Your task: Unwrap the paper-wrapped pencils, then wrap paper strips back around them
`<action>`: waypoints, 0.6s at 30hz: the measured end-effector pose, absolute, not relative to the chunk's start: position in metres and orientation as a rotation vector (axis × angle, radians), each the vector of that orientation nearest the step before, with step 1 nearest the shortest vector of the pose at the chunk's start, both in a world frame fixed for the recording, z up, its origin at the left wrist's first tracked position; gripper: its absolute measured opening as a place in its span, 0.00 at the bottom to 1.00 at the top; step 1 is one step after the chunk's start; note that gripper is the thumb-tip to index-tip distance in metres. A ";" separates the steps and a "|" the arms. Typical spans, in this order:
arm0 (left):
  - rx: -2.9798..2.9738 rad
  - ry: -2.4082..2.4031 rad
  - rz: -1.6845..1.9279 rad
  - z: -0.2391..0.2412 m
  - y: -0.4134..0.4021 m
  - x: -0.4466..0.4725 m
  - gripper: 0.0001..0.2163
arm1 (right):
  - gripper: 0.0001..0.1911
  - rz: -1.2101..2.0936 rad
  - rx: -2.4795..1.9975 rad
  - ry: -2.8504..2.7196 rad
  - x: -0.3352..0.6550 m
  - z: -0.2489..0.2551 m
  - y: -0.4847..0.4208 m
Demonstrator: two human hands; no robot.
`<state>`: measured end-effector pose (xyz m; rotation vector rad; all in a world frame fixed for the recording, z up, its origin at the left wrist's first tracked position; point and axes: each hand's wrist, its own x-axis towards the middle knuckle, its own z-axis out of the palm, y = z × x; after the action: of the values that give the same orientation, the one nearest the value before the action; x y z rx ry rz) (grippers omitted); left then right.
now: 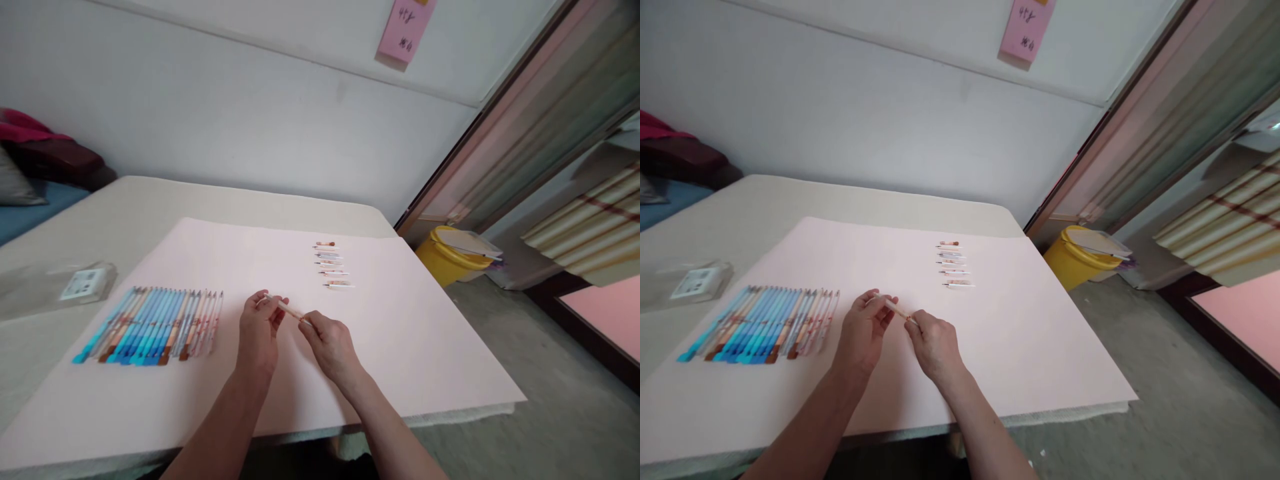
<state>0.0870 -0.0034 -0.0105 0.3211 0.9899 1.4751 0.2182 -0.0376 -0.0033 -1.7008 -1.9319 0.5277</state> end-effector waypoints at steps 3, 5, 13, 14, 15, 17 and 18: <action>0.353 1.103 1.444 -0.012 -0.003 0.085 0.14 | 0.10 0.544 -1.693 -1.931 0.218 -0.003 -0.038; 0.362 1.096 1.439 -0.012 -0.003 0.083 0.15 | 0.10 0.572 -1.681 -1.921 0.218 -0.004 -0.038; 0.316 0.996 1.458 -0.010 -0.003 0.086 0.14 | 0.11 0.595 -1.688 -1.883 0.219 -0.003 -0.037; 0.312 1.022 1.457 -0.010 -0.003 0.087 0.15 | 0.11 0.597 -1.685 -1.889 0.219 -0.003 -0.037; 0.306 1.048 1.456 -0.010 -0.003 0.087 0.15 | 0.11 0.599 -1.680 -1.896 0.219 -0.003 -0.037; 0.299 1.079 1.458 -0.012 -0.003 0.087 0.15 | 0.11 0.597 -1.674 -1.906 0.218 -0.003 -0.038; 0.302 1.077 1.460 -0.012 -0.002 0.087 0.15 | 0.11 0.594 -1.676 -1.909 0.218 -0.003 -0.038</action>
<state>0.0868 -0.0025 -0.0121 0.3024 1.0771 1.4603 0.2182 -0.0382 -0.0026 -1.6762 -1.9085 0.5939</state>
